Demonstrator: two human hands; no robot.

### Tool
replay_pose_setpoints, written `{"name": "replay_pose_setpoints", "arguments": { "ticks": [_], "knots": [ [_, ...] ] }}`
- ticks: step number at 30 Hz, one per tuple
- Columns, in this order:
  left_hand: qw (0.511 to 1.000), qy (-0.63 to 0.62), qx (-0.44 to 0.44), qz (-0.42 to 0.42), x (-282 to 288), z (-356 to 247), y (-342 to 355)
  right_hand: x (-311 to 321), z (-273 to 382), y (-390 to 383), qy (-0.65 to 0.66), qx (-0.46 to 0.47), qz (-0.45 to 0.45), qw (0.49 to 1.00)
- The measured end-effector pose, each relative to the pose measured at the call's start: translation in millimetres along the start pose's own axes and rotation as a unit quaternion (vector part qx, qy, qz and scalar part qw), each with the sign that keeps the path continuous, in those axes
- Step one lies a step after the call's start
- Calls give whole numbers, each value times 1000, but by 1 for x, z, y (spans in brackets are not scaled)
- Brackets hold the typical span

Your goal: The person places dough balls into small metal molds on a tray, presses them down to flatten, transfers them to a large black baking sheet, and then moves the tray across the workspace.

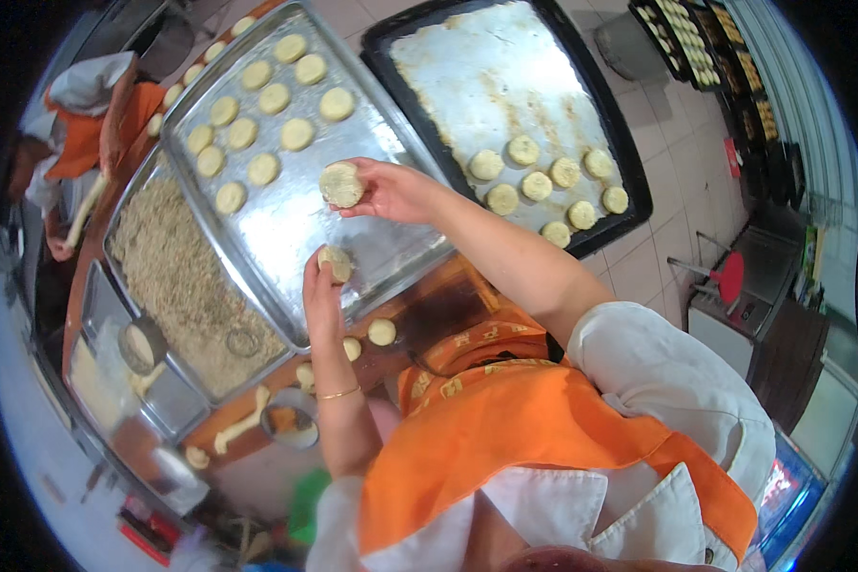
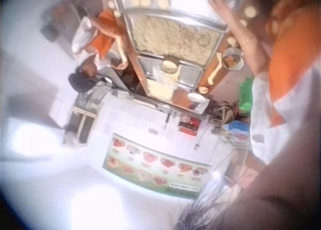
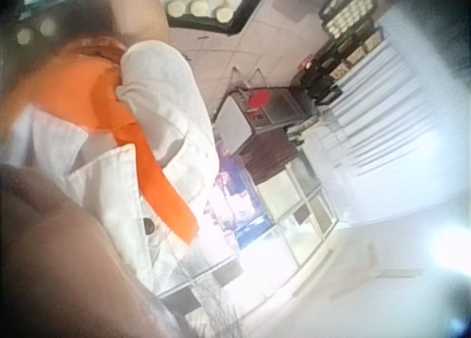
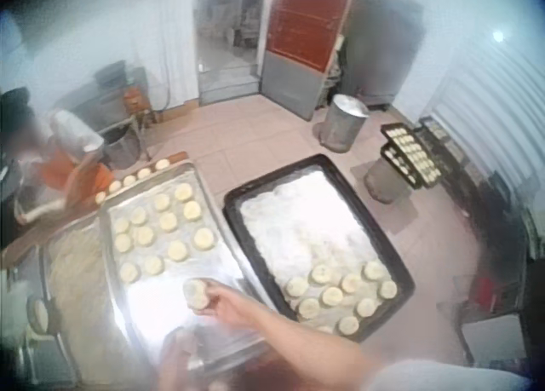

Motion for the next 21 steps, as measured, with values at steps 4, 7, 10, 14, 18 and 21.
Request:
{"name": "replay_pose_setpoints", "arguments": {
  "ticks": [4, 7, 10, 14, 18, 21],
  "knots": [
    [982, -70, 19, 176, -140, 11, 6, 65, 81, -91, -223, 83, -155, 959],
    [971, 109, -27, 213, -230, 33, 24, 138, 148, -174, -355, 96, -333, 869],
    [962, 152, -22, 226, -319, 60, 36, 209, 204, -244, -558, 60, -421, 713],
    [939, 248, -101, 216, -385, 105, 75, 259, 242, -290, -600, 40, -490, 631],
    [911, 344, -69, 215, -436, 125, 90, 279, 246, -301, -619, 25, -479, 622],
    [841, 466, -181, 208, -457, 121, 98, 273, 255, -300, -670, 44, -478, 567]
  ]
}}
Point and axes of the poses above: each hand's wrist, its own y-axis towards the middle knuckle, its own x-axis out of the back of the hand, z = x × y, the point moved 9 cm from there along y, towards the middle knuckle, and after that the axes turned 6 degrees about -y, right-handed, at the moved point
